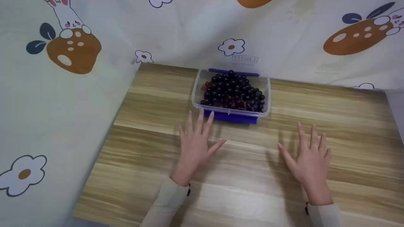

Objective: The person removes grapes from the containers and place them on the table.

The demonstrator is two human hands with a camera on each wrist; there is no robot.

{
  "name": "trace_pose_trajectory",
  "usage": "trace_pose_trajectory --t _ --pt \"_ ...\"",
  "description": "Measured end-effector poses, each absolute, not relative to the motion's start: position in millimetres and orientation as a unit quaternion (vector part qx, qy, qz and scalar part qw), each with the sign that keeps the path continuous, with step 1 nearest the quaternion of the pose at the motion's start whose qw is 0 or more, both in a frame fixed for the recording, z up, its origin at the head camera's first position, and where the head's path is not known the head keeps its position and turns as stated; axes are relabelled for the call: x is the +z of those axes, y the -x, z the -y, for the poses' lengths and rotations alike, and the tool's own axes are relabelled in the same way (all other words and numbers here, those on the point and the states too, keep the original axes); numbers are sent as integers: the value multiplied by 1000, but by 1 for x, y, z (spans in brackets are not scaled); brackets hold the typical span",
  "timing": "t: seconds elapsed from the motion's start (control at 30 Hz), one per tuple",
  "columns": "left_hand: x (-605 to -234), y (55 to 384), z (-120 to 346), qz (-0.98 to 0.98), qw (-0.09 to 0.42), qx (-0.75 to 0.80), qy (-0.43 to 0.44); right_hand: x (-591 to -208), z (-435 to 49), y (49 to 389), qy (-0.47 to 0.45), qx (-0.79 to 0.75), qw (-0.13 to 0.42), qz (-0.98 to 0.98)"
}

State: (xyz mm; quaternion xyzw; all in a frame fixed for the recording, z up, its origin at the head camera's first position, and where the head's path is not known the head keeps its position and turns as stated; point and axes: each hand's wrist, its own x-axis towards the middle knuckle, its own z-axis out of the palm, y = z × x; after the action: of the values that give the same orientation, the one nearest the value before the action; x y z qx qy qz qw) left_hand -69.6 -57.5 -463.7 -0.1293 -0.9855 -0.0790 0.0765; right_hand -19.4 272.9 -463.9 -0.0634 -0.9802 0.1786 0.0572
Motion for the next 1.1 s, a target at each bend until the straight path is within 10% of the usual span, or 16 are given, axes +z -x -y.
trace_pose_trajectory --t 1.1 --pt "-448 96 55 985 4 -140 100 -429 -253 67 -8 251 85 964"
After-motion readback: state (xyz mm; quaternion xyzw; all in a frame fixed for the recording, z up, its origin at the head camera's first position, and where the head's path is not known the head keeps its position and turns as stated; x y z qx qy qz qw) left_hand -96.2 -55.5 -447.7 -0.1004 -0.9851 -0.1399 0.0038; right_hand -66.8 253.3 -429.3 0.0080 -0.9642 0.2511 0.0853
